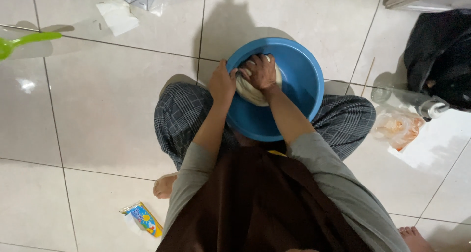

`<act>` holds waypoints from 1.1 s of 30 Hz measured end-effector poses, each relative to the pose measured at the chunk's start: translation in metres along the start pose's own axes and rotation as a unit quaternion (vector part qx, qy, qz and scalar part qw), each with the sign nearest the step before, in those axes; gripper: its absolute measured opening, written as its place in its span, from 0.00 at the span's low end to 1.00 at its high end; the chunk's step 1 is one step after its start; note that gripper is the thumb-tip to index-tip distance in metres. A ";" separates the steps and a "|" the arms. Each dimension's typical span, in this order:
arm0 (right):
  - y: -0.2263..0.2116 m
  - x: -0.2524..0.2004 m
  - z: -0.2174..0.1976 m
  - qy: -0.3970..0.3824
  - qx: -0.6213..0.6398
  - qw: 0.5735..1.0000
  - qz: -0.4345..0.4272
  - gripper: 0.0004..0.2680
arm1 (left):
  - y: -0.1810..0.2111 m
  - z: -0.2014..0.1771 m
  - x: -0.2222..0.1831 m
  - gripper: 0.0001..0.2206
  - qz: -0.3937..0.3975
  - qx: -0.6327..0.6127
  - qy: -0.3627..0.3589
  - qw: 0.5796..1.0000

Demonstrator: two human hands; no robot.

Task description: The person is kneading a ball of dough in a blue plastic bowl while sitting on the floor.

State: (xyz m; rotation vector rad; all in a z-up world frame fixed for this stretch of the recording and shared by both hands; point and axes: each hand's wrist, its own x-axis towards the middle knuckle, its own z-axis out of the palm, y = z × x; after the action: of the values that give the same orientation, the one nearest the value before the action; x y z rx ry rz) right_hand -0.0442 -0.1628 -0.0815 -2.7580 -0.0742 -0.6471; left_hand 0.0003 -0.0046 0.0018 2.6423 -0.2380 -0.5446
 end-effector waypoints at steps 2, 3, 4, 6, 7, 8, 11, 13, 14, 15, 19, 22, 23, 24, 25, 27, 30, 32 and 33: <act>-0.001 -0.007 0.005 -0.065 -0.006 0.998 0.021 0.10 | 0.003 -0.005 -0.003 0.21 0.002 -0.017 0.010 1.000; 0.000 -0.010 0.008 -0.136 -0.010 0.990 0.046 0.09 | 0.005 -0.007 -0.002 0.23 0.000 -0.032 0.014 0.999; -0.001 -0.010 0.006 -0.130 -0.016 0.990 0.044 0.09 | 0.004 -0.006 -0.003 0.23 0.006 -0.035 0.019 0.999; -0.007 -0.015 0.002 -0.210 0.003 0.972 0.104 0.09 | 0.001 -0.002 -0.006 0.22 0.002 -0.025 0.021 0.999; -0.010 -0.017 -0.002 -0.204 -0.001 0.973 0.105 0.09 | -0.002 0.001 -0.009 0.22 0.008 -0.026 0.024 0.999; -0.013 -0.019 -0.006 -0.218 0.017 0.969 0.112 0.10 | -0.005 0.005 -0.011 0.22 0.008 -0.026 0.035 0.999; -0.017 -0.029 -0.010 -0.225 0.042 0.966 0.117 0.11 | -0.013 0.015 -0.014 0.22 0.007 -0.030 0.050 0.998; -0.021 -0.036 -0.013 -0.218 0.050 0.968 0.110 0.12 | -0.016 0.018 -0.018 0.21 0.005 -0.036 0.058 0.998; -0.023 -0.040 -0.015 -0.224 0.054 0.967 0.113 0.11 | -0.016 0.017 -0.020 0.21 0.005 -0.030 0.072 0.997; -0.026 -0.044 -0.018 -0.230 0.058 0.964 0.116 0.10 | -0.016 0.017 -0.024 0.22 0.004 -0.023 0.084 0.996; -0.031 -0.061 -0.028 -0.227 0.060 0.967 0.097 0.09 | -0.016 0.014 -0.027 0.19 -0.005 -0.048 0.105 0.993; -0.044 -0.066 -0.053 -0.222 0.048 0.971 0.075 0.10 | -0.030 0.029 -0.025 0.19 0.007 -0.019 0.122 0.992; -0.050 -0.067 -0.063 -0.234 0.041 0.969 0.072 0.10 | -0.034 0.031 -0.025 0.18 0.001 -0.013 0.120 0.993; -0.056 -0.067 -0.073 -0.246 0.034 0.966 0.068 0.10 | -0.037 0.033 -0.024 0.18 -0.005 -0.007 0.117 0.993; -0.061 -0.068 -0.082 -0.246 0.034 0.966 0.068 0.10 | -0.036 0.029 -0.027 0.18 -0.005 -0.007 0.117 0.993; -0.070 -0.071 -0.099 -0.239 0.019 0.970 0.048 0.10 | -0.033 0.023 -0.033 0.19 -0.024 -0.029 0.102 0.994; -0.074 -0.084 -0.117 -0.231 -0.014 0.973 0.012 0.08 | -0.030 0.022 -0.036 0.24 -0.047 -0.034 0.093 0.994; -0.090 -0.078 -0.153 -0.223 -0.018 0.975 -0.002 0.06 | -0.030 0.020 -0.042 0.23 -0.035 -0.042 0.102 0.993; -0.097 -0.075 -0.171 -0.214 -0.021 0.977 -0.017 0.05 | -0.030 0.019 -0.045 0.22 -0.023 -0.049 0.112 0.992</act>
State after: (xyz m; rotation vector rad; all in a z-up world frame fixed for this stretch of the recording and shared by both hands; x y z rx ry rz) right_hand -0.1963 -0.1215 0.0582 -2.8924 -0.2029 -0.0524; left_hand -0.0457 0.0260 -0.0122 2.5895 -0.0808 -0.2634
